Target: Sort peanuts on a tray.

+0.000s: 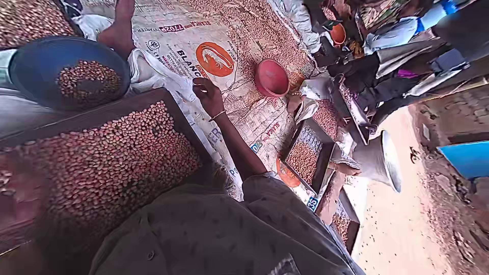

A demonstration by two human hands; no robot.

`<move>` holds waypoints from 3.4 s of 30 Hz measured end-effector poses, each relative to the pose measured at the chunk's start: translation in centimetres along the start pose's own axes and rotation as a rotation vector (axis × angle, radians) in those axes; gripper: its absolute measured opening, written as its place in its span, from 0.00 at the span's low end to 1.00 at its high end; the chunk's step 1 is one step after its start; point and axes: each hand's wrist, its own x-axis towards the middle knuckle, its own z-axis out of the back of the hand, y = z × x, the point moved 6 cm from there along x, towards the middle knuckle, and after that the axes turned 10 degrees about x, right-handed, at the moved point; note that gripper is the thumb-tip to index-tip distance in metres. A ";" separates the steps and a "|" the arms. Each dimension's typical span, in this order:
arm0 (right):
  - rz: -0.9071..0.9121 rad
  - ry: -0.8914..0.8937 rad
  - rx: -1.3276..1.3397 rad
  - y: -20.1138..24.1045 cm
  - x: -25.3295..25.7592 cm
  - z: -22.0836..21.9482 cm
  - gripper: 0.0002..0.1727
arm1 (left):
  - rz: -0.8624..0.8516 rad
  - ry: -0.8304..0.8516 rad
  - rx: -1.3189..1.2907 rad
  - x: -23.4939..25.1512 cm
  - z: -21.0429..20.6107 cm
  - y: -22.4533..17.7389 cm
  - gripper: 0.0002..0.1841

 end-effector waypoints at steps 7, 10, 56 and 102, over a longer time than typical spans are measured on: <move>0.443 0.694 0.069 7.0 -7.1 -19.2 0.15 | -0.161 0.097 -0.080 3.2 3.7 -0.7 0.22; 0.580 1.013 -0.192 7.6 -11.9 -26.6 0.18 | -0.181 0.106 -0.112 3.0 3.6 -1.1 0.22; 0.417 0.599 0.126 6.5 -7.9 -23.2 0.13 | 0.373 0.198 0.159 2.4 0.6 2.8 0.28; 0.453 0.479 -0.342 2.4 -5.5 -24.3 0.14 | 0.013 -0.034 -0.229 3.9 3.4 -0.5 0.20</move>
